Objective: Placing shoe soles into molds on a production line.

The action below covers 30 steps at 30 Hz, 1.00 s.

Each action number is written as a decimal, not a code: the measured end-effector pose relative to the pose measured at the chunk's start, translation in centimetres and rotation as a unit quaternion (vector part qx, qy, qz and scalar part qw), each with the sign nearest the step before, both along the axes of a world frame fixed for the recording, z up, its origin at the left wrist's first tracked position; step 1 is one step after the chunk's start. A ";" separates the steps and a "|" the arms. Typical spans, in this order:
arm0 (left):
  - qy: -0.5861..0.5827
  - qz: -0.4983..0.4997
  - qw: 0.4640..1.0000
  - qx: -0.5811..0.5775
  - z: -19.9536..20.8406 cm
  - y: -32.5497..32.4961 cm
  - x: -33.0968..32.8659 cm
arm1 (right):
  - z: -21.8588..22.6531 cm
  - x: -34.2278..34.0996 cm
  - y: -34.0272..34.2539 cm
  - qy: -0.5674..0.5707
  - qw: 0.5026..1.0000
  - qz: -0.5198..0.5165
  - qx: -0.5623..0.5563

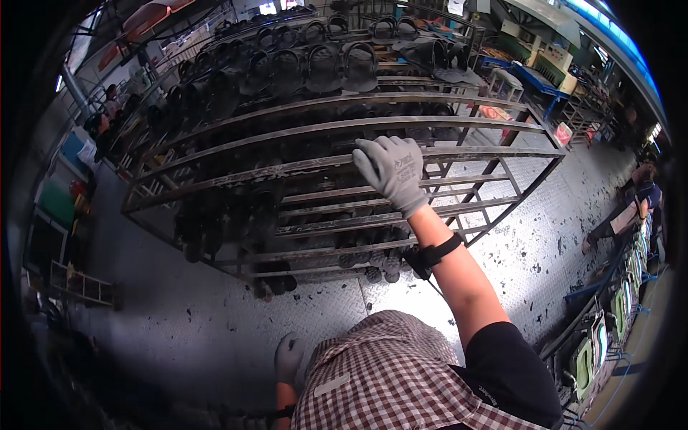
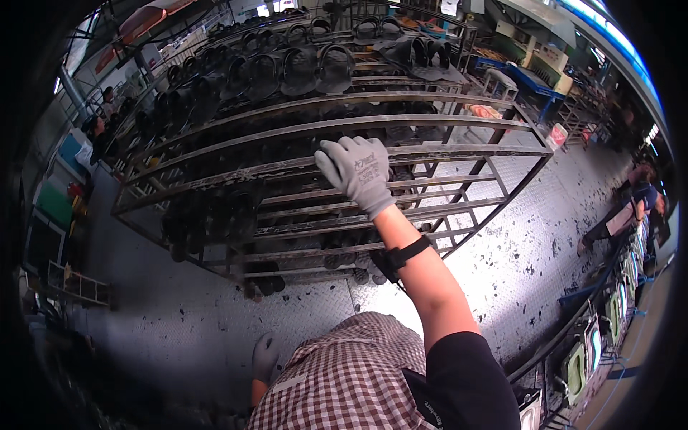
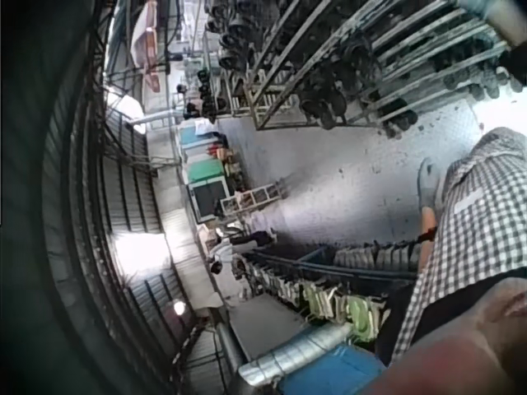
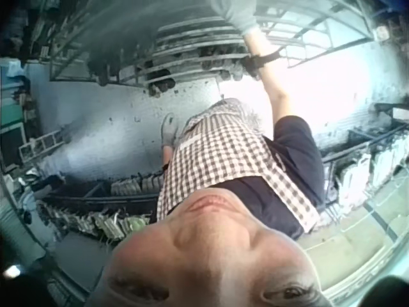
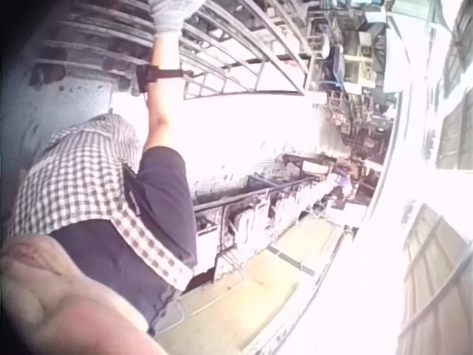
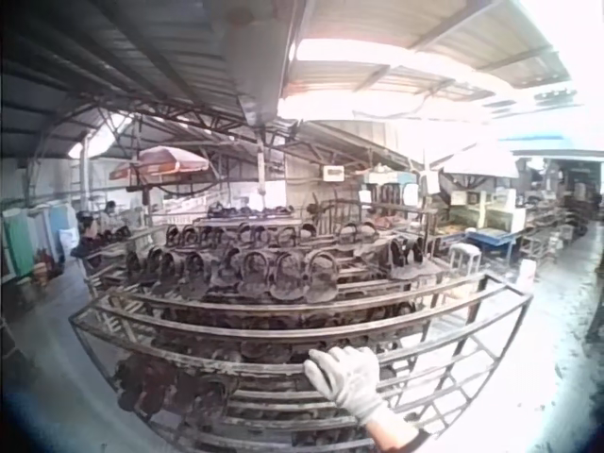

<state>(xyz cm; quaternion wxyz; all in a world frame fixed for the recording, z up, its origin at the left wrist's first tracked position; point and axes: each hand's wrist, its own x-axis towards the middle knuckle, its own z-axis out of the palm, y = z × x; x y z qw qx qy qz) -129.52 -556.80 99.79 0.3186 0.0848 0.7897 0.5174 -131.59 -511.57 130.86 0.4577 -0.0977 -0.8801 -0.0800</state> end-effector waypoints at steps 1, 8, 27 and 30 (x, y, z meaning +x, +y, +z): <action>-0.004 -0.006 1.000 -0.025 -0.4 0.2 0.0 | -0.2 0.0 -0.1 0.030 0.999 0.013 0.007; 0.013 0.052 0.991 -0.123 -0.2 3.0 0.9 | -2.8 2.9 -3.8 0.042 0.997 0.053 -0.029; 0.096 0.114 0.987 -0.062 -16.5 36.2 -0.4 | -53.9 16.9 13.1 -0.190 0.378 -0.180 -0.888; 0.091 0.142 0.980 -0.106 -21.6 38.6 -2.3 | -57.1 12.4 10.0 -0.215 0.483 -0.230 -0.817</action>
